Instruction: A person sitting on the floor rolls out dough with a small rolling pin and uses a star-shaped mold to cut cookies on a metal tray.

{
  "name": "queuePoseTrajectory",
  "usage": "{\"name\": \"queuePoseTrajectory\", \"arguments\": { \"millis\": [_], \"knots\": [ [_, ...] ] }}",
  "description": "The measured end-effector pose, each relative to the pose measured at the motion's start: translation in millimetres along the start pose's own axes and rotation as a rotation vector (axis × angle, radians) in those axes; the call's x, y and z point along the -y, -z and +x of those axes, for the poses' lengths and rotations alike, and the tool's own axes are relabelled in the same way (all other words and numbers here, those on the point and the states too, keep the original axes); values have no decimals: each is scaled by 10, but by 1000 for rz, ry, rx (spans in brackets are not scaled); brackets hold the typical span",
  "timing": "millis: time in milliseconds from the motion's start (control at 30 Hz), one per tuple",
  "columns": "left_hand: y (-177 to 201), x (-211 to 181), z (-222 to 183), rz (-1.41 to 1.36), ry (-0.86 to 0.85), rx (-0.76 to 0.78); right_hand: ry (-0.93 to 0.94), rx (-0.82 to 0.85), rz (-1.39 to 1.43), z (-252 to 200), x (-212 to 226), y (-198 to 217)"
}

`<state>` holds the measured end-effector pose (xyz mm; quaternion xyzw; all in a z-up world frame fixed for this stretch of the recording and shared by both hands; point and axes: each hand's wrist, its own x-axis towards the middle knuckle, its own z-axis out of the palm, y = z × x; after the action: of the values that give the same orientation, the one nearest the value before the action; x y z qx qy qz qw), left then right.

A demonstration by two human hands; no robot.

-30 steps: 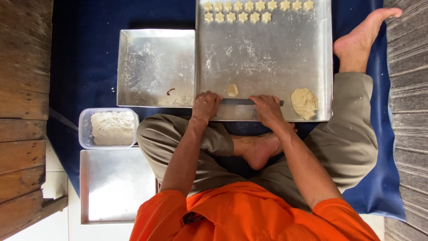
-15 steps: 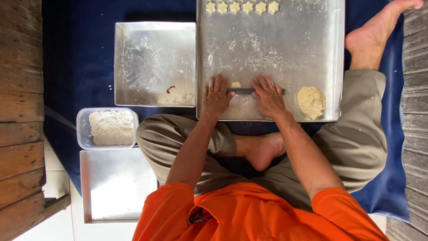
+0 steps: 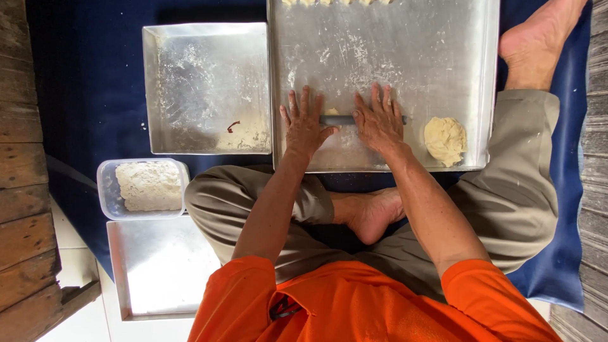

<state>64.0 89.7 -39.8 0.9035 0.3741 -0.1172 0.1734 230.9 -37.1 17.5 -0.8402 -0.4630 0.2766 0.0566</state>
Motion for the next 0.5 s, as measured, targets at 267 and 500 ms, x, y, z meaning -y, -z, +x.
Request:
{"name": "queuePoseTrajectory", "arguments": {
  "millis": [267, 500],
  "knots": [
    [161, 70, 163, -3, -79, 39, -163, 86, -29, 258, 102, 155],
    [144, 154, 347, 66, -169, 58, -185, 77, -32, 526, 14, 130]
  ]
}}
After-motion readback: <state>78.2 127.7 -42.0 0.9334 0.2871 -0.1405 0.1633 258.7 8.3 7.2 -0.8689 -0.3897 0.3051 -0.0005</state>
